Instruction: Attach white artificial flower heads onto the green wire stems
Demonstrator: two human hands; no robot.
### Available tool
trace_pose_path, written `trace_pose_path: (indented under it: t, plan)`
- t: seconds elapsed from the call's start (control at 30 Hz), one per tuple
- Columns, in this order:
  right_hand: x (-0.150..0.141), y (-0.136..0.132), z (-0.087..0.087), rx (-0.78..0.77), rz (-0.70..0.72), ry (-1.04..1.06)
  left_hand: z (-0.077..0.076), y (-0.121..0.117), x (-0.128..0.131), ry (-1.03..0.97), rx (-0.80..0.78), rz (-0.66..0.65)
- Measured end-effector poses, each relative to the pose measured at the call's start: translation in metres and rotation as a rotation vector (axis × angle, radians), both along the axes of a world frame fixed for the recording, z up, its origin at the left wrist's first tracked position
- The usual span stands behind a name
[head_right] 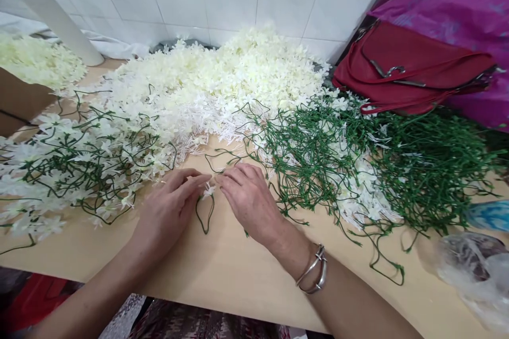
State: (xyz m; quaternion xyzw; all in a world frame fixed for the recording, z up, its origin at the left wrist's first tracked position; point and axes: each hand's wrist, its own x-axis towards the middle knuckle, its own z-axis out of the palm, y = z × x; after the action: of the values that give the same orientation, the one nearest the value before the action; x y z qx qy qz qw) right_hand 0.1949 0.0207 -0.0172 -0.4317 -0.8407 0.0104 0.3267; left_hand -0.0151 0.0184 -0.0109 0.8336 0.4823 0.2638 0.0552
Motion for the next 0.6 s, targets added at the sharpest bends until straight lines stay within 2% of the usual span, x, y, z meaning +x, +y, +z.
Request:
trace_pose_path:
  t: [0.17, 0.27, 0.37, 0.5, 0.57, 0.6]
  plan:
    - [0.002, 0.002, -0.002, -0.001, 0.001, 0.012, 0.006, 0.011, 0.003, 0.049, -0.085, -0.047]
    - [0.003, 0.003, -0.001, -0.022, 0.0, 0.09, 0.014, 0.019, 0.006, -0.014, -0.108, -0.046]
    - [0.003, 0.003, 0.003, -0.011, 0.015, 0.224, 0.022, 0.024, 0.014, -0.236, -0.214, -0.025]
    - [0.005, 0.003, 0.008, 0.01, 0.039, 0.379, 0.026, 0.026, 0.028, -0.684, -0.531, -0.113]
    - [0.007, 0.003, 0.009, -0.012, 0.008, 0.433, 0.027, 0.029, 0.03, -0.772, -0.605, -0.164]
    - [0.007, 0.003, 0.009, -0.035, -0.024, 0.455, 0.028, 0.032, 0.029, -0.746, -0.588, -0.159]
